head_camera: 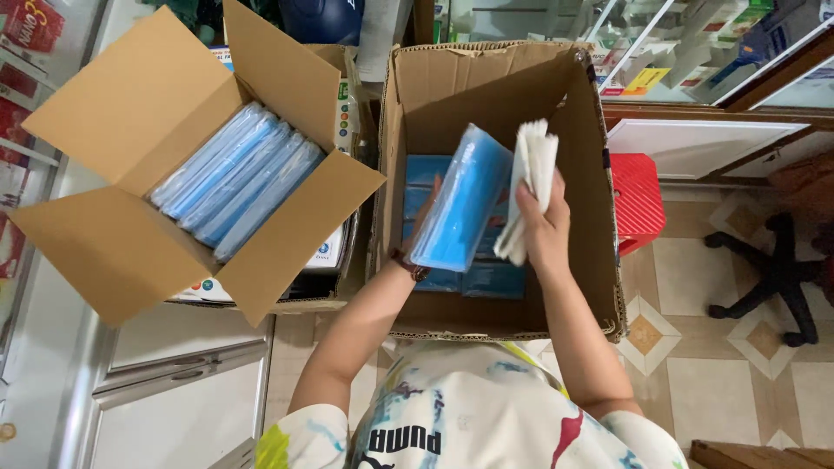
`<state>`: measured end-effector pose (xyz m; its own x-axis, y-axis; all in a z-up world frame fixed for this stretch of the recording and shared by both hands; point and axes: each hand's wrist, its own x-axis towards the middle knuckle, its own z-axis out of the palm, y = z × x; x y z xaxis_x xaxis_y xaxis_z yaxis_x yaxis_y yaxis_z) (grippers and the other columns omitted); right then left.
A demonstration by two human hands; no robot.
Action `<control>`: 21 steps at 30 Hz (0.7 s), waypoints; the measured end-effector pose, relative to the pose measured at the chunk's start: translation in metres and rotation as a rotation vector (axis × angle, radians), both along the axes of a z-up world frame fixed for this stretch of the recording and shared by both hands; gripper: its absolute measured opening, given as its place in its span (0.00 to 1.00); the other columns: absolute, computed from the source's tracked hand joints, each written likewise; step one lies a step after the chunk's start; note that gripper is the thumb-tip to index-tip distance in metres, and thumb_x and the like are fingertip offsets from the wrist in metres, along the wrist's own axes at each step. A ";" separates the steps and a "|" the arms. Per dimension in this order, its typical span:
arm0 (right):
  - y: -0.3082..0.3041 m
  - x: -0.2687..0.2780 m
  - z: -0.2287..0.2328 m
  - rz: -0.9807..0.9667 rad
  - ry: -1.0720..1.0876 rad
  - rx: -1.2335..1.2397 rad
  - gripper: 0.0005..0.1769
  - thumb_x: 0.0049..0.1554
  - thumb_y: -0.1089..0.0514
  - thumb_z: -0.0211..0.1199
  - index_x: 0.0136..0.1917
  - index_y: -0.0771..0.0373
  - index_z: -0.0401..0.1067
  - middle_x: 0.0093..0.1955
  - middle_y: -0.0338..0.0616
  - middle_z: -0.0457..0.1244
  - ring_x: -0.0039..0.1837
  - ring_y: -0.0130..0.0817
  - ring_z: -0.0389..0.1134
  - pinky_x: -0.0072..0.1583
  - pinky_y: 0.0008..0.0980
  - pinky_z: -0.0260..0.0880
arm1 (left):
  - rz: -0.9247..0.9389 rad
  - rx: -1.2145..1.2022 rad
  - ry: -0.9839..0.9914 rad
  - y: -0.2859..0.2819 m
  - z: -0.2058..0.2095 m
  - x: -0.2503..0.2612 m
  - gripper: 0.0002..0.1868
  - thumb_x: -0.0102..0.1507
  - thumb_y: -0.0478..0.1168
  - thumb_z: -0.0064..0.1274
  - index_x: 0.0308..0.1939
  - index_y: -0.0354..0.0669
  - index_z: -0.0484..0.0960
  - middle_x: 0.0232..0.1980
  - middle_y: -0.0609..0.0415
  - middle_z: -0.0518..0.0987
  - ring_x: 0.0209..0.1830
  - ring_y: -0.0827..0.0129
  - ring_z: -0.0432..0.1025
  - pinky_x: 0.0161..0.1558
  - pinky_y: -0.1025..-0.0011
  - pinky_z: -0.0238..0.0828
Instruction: The recorder is shown packing small boxes into a larger shipping carton in a pharmacy environment.
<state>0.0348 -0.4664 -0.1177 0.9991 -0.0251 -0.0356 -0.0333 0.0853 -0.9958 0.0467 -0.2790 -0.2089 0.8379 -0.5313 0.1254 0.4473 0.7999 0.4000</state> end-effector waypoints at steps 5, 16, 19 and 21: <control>0.044 0.015 -0.020 0.029 -0.636 -0.666 0.37 0.64 0.56 0.63 0.82 0.64 0.53 0.86 0.59 0.43 0.86 0.58 0.41 0.81 0.56 0.47 | 0.115 0.173 0.000 -0.008 0.004 -0.008 0.49 0.68 0.73 0.36 0.82 0.48 0.49 0.78 0.41 0.59 0.74 0.55 0.63 0.68 0.54 0.68; 0.062 -0.064 0.007 0.377 -0.927 -0.947 0.51 0.40 0.58 0.75 0.77 0.48 0.63 0.84 0.56 0.43 0.82 0.69 0.42 0.74 0.69 0.49 | 0.093 -0.008 0.012 0.009 0.007 0.015 0.44 0.70 0.67 0.37 0.82 0.51 0.45 0.82 0.48 0.53 0.80 0.52 0.51 0.74 0.46 0.56; 0.061 -0.050 0.001 0.410 -0.925 -0.948 0.52 0.40 0.56 0.76 0.76 0.51 0.63 0.84 0.56 0.42 0.82 0.68 0.42 0.74 0.69 0.49 | 0.068 -0.049 0.018 0.009 0.014 0.008 0.45 0.70 0.67 0.36 0.83 0.49 0.45 0.82 0.48 0.53 0.80 0.51 0.52 0.76 0.46 0.55; 0.062 -0.035 -0.009 0.187 -0.908 -0.916 0.47 0.51 0.53 0.76 0.79 0.55 0.60 0.86 0.56 0.41 0.85 0.67 0.42 0.77 0.66 0.49 | 0.099 -0.042 -0.036 0.008 0.024 0.007 0.44 0.71 0.67 0.36 0.83 0.47 0.45 0.83 0.47 0.53 0.81 0.50 0.53 0.78 0.47 0.55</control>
